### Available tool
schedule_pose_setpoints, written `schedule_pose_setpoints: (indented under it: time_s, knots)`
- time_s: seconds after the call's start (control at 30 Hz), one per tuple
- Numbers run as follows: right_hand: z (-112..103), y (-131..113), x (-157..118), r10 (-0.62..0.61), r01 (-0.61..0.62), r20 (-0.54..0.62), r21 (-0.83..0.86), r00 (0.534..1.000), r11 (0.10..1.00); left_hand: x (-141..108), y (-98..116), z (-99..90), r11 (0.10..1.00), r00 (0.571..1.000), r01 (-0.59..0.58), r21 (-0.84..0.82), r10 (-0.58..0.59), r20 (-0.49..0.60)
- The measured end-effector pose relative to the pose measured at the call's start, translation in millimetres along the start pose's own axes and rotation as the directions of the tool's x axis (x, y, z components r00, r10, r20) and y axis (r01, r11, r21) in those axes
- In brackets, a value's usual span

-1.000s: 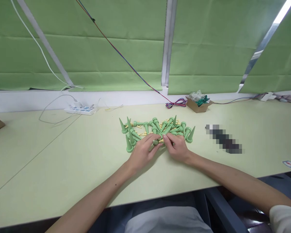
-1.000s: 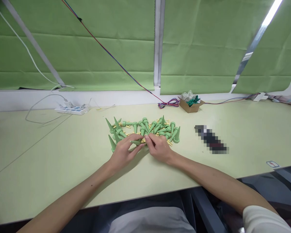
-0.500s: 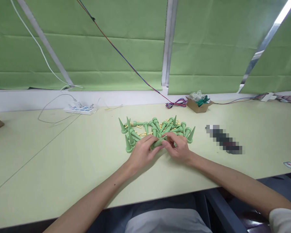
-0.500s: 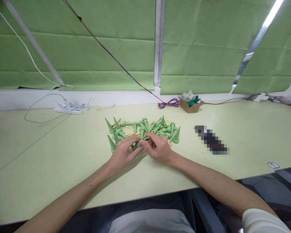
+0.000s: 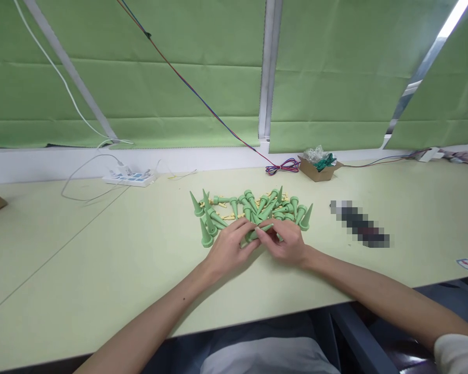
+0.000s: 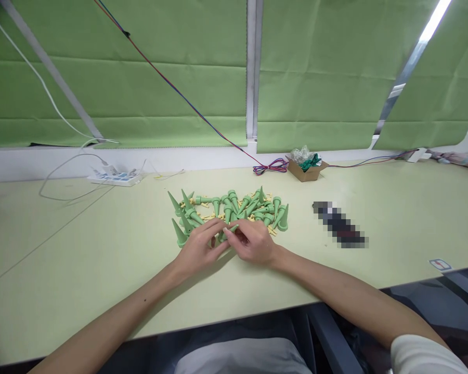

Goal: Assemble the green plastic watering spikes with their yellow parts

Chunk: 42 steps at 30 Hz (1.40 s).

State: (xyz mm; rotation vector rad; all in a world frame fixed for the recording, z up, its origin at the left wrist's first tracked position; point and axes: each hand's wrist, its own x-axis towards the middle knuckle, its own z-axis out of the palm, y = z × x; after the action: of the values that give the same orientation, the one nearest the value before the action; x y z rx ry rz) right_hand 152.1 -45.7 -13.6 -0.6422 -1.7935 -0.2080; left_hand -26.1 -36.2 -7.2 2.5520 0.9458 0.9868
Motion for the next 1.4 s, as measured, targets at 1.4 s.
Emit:
schedule_pose_setpoints:
  time_s: [1.4]
  knots:
    - [-7, 30, 11, 0.649, -0.652, 0.080, 0.008, 0.756, 0.758, 4, -11, 9.2, 0.954, 0.953, 0.293, 0.068, -0.297, 0.060]
